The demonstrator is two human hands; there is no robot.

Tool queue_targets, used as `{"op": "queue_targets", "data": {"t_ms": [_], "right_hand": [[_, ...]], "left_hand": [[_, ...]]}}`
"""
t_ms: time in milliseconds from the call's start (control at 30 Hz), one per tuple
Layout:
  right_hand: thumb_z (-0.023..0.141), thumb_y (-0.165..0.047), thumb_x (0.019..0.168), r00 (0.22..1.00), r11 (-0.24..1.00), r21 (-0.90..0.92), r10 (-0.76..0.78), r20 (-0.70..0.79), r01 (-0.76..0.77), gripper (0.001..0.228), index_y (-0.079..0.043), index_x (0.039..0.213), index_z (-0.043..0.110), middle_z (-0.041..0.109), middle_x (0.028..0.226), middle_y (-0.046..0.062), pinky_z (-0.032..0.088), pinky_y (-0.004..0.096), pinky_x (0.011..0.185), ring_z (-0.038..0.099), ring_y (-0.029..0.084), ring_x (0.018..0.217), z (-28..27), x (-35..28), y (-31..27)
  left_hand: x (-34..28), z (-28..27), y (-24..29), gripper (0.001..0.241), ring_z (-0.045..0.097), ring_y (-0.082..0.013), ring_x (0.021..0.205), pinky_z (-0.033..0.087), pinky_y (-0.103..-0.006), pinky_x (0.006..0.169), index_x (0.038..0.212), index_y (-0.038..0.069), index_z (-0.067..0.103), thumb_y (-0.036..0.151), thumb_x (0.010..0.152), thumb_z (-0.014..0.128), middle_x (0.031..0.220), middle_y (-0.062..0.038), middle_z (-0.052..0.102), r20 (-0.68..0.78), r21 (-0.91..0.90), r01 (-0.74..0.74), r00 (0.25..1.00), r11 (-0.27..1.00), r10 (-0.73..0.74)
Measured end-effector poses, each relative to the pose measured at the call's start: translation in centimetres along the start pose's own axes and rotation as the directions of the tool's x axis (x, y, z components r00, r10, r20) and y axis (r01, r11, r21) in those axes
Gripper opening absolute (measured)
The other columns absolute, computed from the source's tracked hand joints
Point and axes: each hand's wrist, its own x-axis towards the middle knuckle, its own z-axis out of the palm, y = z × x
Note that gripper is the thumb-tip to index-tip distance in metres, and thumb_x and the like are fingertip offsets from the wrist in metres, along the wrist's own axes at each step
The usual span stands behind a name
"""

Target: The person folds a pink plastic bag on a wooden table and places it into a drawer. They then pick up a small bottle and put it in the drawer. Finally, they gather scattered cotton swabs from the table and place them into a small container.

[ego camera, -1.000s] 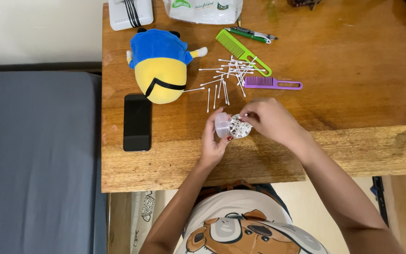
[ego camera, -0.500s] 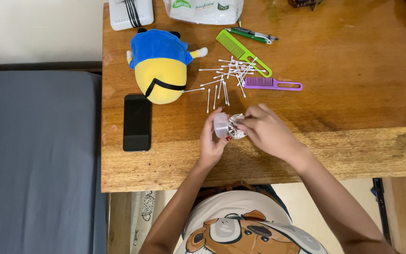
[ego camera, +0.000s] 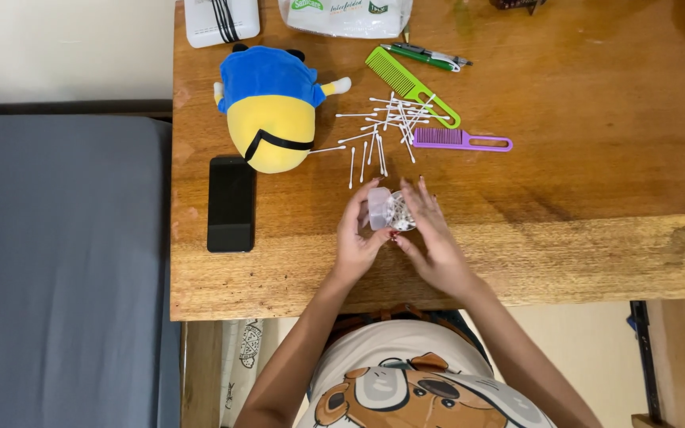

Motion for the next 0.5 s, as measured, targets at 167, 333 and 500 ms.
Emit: {"op": "queue_targets", "data": {"t_ms": [167,333,500], "right_hand": [[0.073,-0.004,0.092,0.984,0.999,-0.05,-0.028,-0.176,0.019,0.067,-0.012,0.153,0.046,0.044,0.161,0.009,0.021,0.055,0.13,0.031,0.033,0.156,1.6,-0.8,1.2],[0.077,-0.002,0.088,0.964,1.0,-0.001,0.0,-0.265,0.0,0.049,-0.01,0.135,0.065,0.063,0.144,0.01,0.036,0.051,0.126,0.048,0.032,0.148,1.1,-0.4,1.0],[0.082,-0.005,0.083,0.955,1.0,0.017,0.021,-0.297,-0.016,0.037,-0.008,0.119,0.075,0.07,0.132,0.01,0.048,0.046,0.118,0.058,0.031,0.139,0.4,-0.2,1.3]], "left_hand": [[0.1,0.0,0.3,0.084,0.06,-0.026,0.136,0.05,-0.041,0.119,0.156,0.003,0.04,0.03,0.088,0.083,0.148,-0.014,0.058,0.042,-0.046,0.018,0.999,0.999,-0.016],[0.5,-0.2,0.5,0.082,0.061,-0.0264,0.135,0.051,-0.0413,0.119,0.155,0.003,0.041,0.026,0.089,0.084,0.146,-0.014,0.059,0.054,-0.018,0.029,0.998,0.999,-0.028],[0.7,-0.6,-0.3,0.081,0.064,-0.0266,0.135,0.054,-0.0434,0.119,0.156,0.005,0.043,0.025,0.089,0.083,0.145,-0.014,0.061,0.075,0.039,0.021,0.997,0.999,-0.024]]}}
